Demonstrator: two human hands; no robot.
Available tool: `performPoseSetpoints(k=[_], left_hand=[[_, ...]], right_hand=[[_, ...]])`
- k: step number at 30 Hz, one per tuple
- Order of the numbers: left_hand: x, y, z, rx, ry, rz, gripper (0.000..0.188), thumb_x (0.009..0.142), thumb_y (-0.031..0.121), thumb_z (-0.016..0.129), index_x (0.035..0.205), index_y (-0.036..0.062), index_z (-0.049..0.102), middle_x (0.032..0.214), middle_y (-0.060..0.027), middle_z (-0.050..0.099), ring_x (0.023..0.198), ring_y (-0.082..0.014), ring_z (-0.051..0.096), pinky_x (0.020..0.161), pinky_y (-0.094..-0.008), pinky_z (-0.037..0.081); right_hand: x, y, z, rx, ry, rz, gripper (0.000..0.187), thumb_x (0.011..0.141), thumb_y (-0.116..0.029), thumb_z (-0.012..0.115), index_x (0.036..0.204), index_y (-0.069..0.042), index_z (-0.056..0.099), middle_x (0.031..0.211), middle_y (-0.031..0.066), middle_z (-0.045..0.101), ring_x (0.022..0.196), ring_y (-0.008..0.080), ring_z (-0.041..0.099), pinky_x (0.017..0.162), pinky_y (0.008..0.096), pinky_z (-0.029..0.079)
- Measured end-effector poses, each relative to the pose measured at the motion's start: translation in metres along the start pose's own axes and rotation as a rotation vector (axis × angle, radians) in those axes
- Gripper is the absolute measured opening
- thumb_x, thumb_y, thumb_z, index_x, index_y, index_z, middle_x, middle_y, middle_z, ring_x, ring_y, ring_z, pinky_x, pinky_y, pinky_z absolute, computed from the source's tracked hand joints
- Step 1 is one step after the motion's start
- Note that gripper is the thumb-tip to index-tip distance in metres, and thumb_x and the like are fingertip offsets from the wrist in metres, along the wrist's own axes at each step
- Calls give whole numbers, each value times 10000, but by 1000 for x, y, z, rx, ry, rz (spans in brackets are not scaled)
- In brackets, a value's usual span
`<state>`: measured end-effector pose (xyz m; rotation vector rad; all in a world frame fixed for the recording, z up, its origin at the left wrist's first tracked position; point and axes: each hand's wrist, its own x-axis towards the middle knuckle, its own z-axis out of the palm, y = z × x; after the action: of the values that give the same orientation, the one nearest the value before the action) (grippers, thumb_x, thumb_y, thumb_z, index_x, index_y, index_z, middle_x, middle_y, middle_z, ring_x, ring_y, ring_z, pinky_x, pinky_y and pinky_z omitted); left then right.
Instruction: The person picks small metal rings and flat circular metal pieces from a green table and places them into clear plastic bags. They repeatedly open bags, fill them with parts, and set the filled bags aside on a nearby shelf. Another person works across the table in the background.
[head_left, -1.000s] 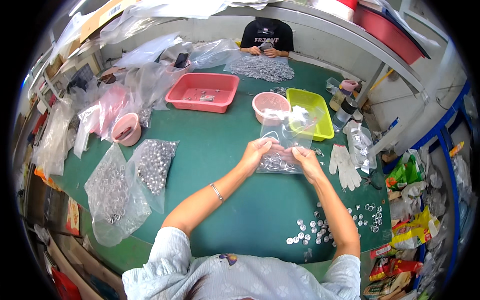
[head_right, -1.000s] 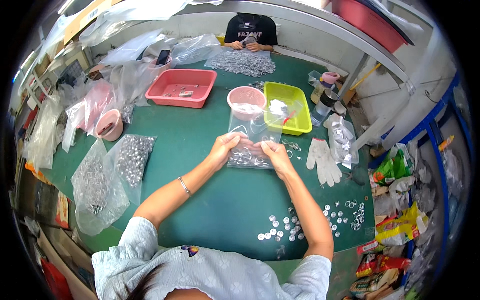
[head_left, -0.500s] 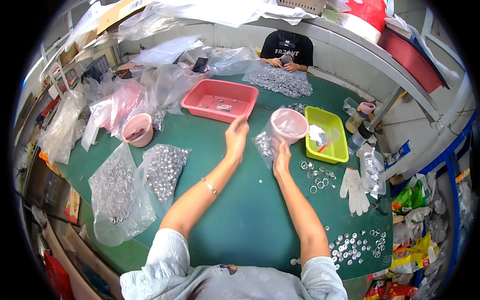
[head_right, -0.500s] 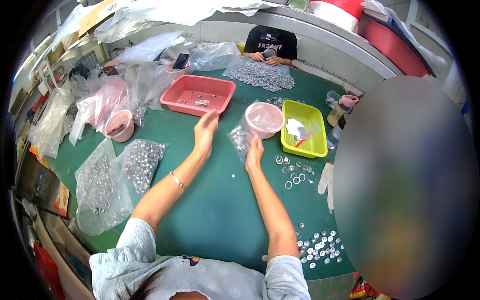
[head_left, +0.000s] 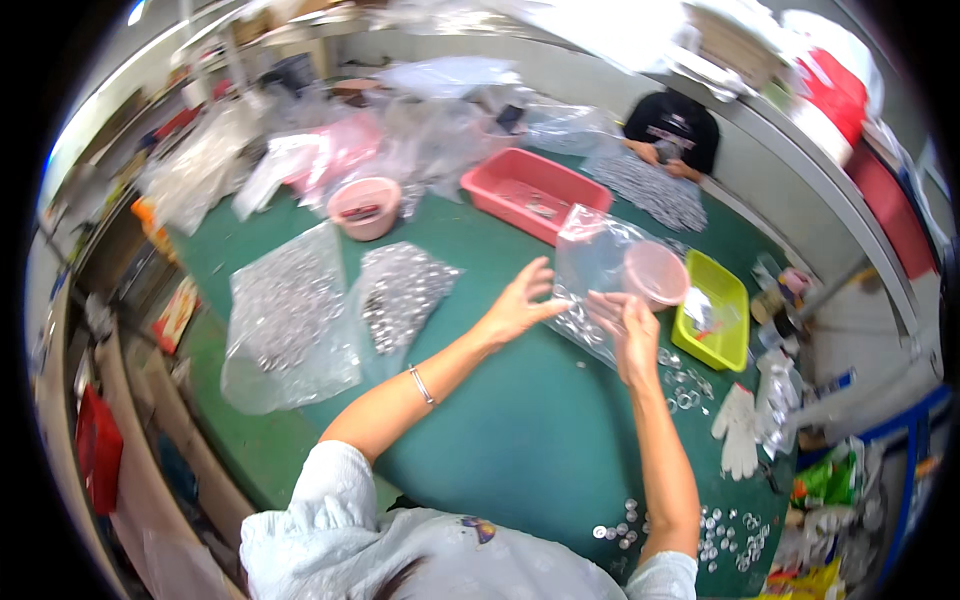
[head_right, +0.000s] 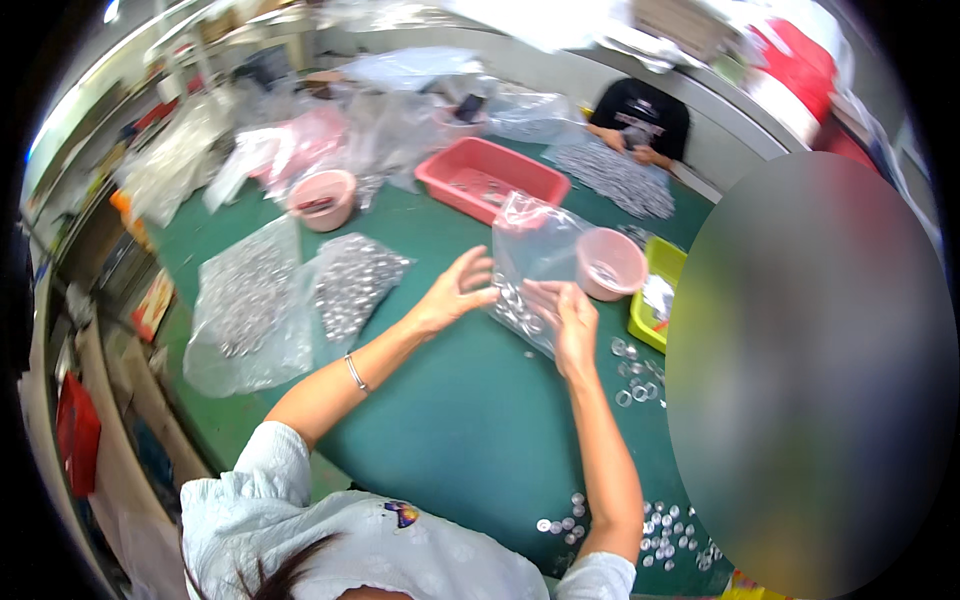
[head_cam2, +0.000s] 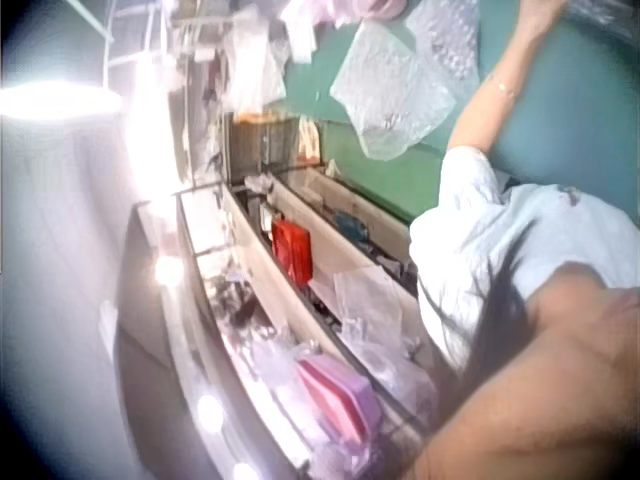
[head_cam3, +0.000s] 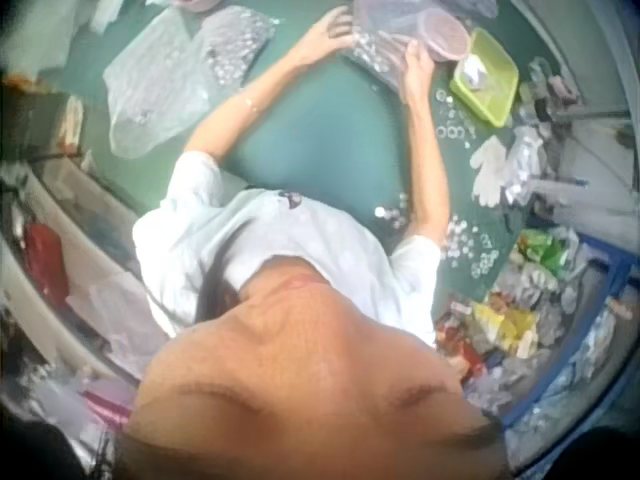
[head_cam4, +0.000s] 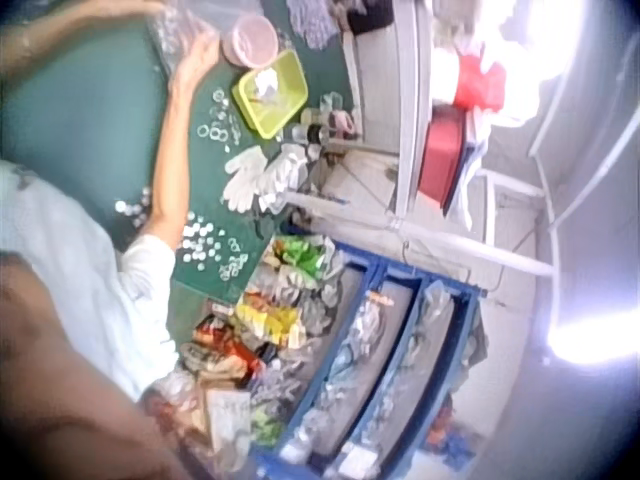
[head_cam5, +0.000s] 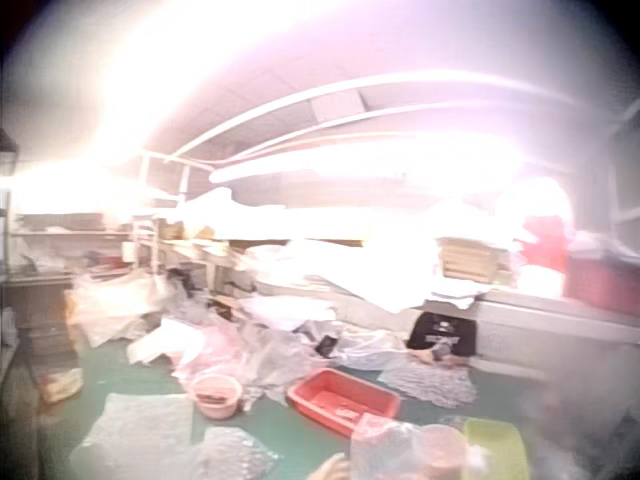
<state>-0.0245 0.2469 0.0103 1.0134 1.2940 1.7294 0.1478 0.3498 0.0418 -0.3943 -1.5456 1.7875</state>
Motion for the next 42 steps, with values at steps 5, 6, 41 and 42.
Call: performPoseSetpoints(k=[5, 6, 41, 42], left_hand=[[-101, 73, -39, 53, -87, -19, 445, 819, 215, 679, 1196, 12, 557, 1096, -109, 622, 1000, -161, 572, 902, -313, 447], [-121, 92, -37, 230, -80, 19, 288, 838, 234, 653, 1013, 6, 664, 948, -90, 669, 878, -117, 595, 792, -273, 475], [-738, 366, -332, 1101, 2915, 879, 564, 780, -52, 405, 1321, -124, 267, 1370, -350, 255, 1302, -449, 240, 1103, -495, 181], [-730, 361, -341, 1076, 2951, 916, 633, 748, -53, 390, 1341, -129, 184, 1392, -372, 158, 1328, -463, 148, 1112, -490, 149]], right_hand=[[-51, -45, 71, 85, -214, -13, 328, 947, -310, 468, 1002, 6, 533, 1034, 214, 613, 966, 333, 613, 868, 459, 478], [-61, -50, 78, 115, -200, -17, 310, 953, -301, 454, 1006, -3, 519, 1017, 196, 608, 951, 319, 613, 866, 455, 477], [-183, 26, 197, -369, -1075, 353, 175, 906, -137, 550, 931, 31, 589, 819, 69, 603, 741, 131, 542, 685, 271, 453], [-181, 24, 195, -397, -1079, 340, 190, 909, -154, 550, 946, 29, 591, 827, 61, 599, 742, 124, 536, 684, 271, 451]])
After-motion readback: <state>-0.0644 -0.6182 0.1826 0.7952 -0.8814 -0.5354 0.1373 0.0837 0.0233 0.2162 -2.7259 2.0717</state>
